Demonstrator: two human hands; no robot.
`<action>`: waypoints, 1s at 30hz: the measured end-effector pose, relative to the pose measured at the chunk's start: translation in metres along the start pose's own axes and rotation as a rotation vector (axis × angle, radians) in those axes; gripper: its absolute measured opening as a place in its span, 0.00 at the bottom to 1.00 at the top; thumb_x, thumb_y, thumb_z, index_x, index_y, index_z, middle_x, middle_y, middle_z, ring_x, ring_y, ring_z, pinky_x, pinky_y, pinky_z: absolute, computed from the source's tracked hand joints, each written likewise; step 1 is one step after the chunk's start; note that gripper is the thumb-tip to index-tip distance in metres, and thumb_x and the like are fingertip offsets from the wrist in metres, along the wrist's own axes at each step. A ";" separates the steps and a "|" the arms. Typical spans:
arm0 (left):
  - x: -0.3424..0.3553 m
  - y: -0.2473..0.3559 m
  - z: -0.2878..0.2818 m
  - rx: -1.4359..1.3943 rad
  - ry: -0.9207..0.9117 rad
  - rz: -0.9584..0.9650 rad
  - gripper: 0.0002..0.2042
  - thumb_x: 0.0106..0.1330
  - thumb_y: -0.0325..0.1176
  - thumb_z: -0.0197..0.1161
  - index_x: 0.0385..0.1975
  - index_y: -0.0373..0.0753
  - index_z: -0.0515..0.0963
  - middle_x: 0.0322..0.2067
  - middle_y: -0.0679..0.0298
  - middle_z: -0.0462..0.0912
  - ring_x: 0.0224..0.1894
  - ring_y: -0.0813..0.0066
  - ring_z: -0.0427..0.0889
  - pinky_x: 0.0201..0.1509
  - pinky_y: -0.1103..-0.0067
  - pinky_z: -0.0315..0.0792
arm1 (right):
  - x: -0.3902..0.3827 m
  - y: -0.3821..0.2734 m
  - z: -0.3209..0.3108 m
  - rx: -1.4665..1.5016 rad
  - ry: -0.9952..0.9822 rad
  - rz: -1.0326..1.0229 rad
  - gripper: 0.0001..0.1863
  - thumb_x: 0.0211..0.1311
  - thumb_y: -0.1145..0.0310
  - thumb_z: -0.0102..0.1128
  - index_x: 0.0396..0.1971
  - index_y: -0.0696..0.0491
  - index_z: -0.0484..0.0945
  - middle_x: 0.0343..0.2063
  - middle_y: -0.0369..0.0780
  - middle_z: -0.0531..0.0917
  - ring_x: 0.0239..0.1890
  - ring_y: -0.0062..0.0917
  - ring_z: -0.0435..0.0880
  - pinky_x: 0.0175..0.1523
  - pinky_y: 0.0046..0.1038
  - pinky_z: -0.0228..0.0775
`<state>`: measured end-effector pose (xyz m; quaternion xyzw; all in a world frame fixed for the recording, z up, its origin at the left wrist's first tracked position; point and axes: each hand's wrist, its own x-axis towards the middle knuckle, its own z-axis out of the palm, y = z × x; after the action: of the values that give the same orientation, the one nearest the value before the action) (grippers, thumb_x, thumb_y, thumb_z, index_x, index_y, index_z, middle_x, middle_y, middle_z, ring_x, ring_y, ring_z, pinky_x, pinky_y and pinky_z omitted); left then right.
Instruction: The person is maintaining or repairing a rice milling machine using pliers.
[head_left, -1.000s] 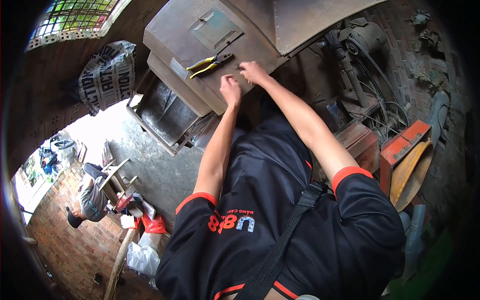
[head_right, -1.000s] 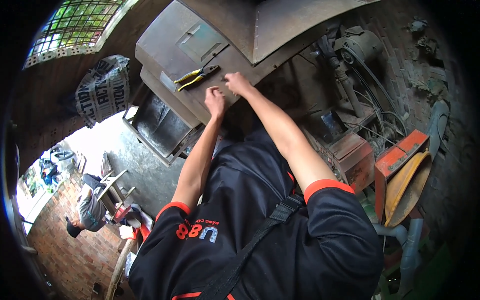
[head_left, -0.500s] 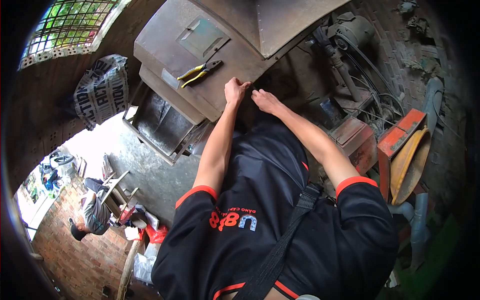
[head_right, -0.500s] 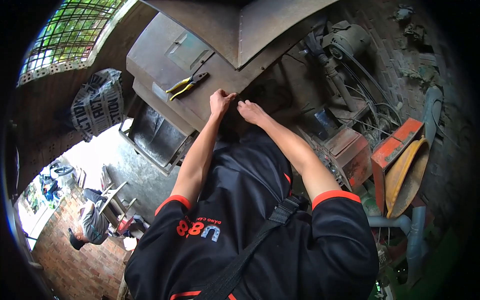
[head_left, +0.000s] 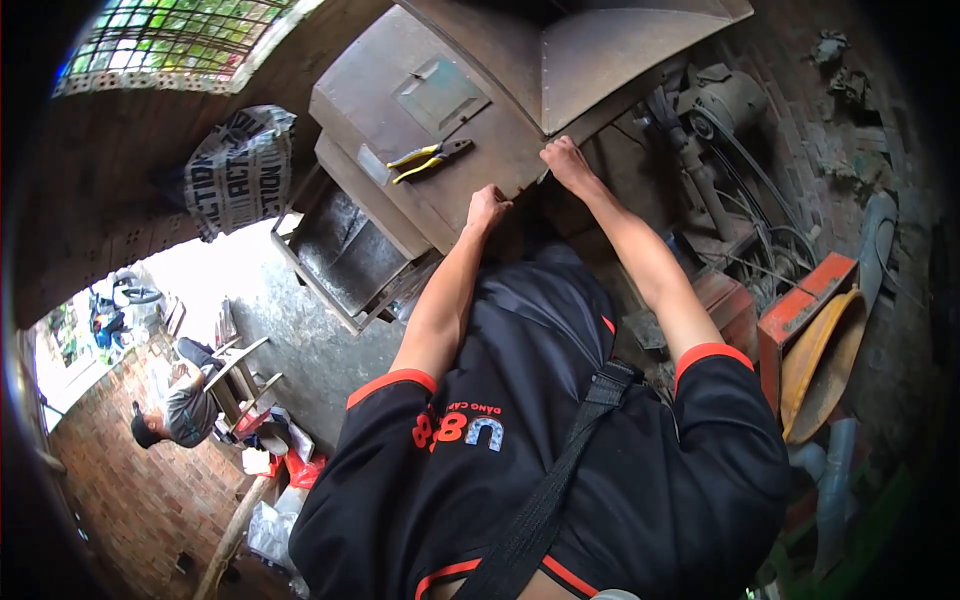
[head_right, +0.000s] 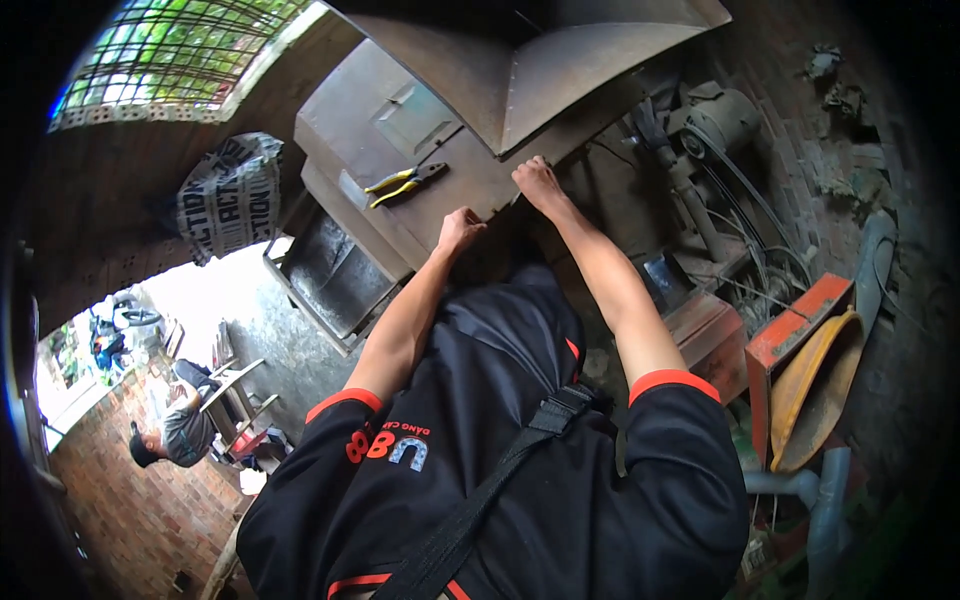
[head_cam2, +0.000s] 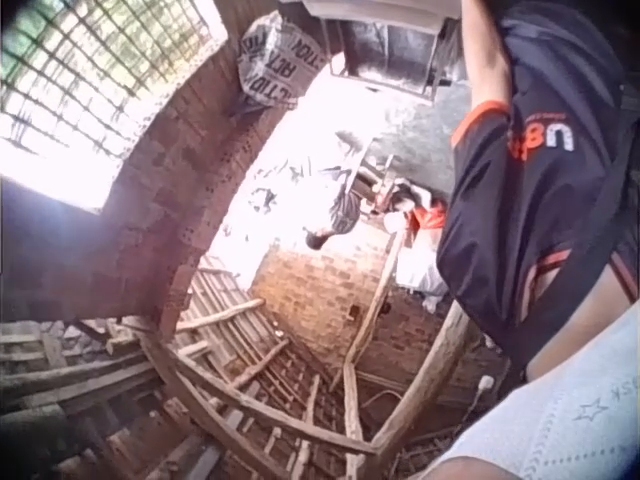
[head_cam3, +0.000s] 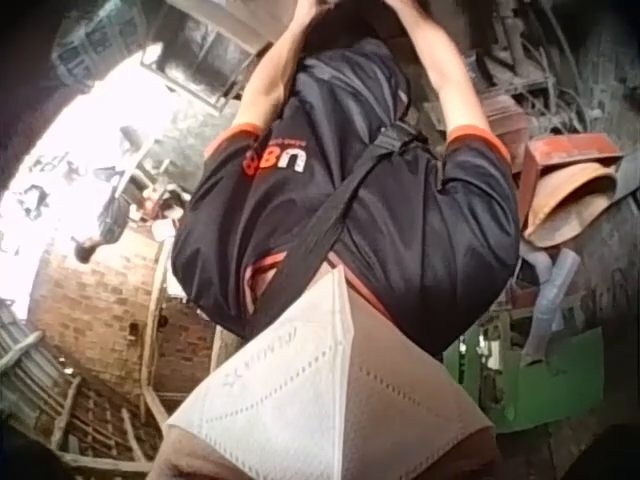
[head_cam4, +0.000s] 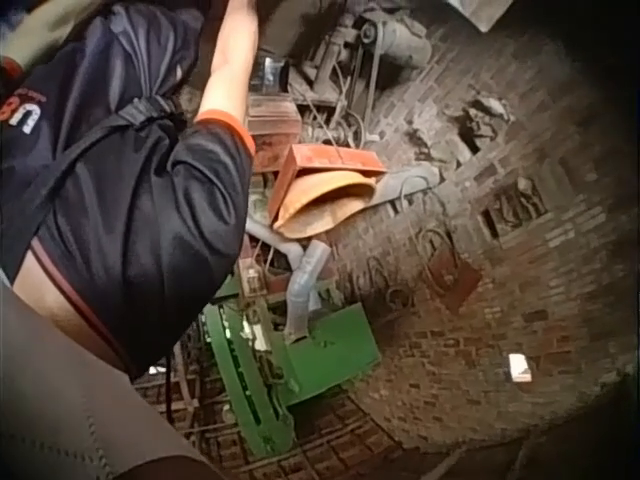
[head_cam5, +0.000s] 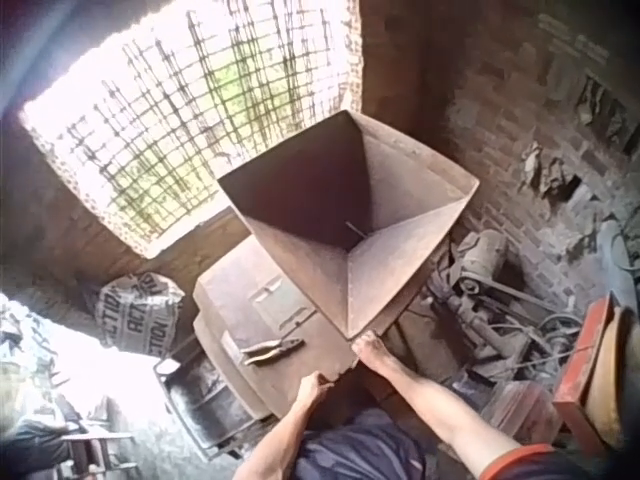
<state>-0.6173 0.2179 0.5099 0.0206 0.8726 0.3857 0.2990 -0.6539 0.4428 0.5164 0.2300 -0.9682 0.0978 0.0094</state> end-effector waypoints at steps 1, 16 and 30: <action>-0.005 -0.004 0.002 0.112 0.076 0.072 0.12 0.49 0.35 0.65 0.28 0.33 0.75 0.29 0.47 0.80 0.35 0.50 0.79 0.40 0.66 0.73 | 0.006 0.001 -0.003 0.027 0.018 0.032 0.07 0.53 0.72 0.47 0.23 0.50 0.76 0.25 0.40 0.78 0.35 0.32 0.77 0.45 0.34 0.64; 0.025 0.024 0.026 0.673 0.175 0.492 0.07 0.60 0.31 0.47 0.32 0.38 0.72 0.29 0.56 0.75 0.33 0.62 0.79 0.31 0.70 0.77 | -0.137 -0.029 0.046 0.759 0.250 0.828 0.06 0.45 0.81 0.46 0.17 0.54 0.71 0.15 0.35 0.74 0.21 0.21 0.72 0.27 0.25 0.63; 0.022 0.000 0.032 0.761 0.242 0.523 0.07 0.57 0.32 0.51 0.25 0.37 0.75 0.24 0.57 0.76 0.26 0.66 0.79 0.23 0.75 0.73 | -0.282 -0.086 0.055 0.490 -0.117 1.197 0.07 0.42 0.66 0.64 0.23 0.53 0.81 0.24 0.44 0.82 0.31 0.36 0.82 0.37 0.33 0.73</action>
<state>-0.6183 0.2451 0.4819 0.3026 0.9459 0.1006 0.0591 -0.3615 0.4821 0.4603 -0.3490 -0.8776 0.2914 -0.1521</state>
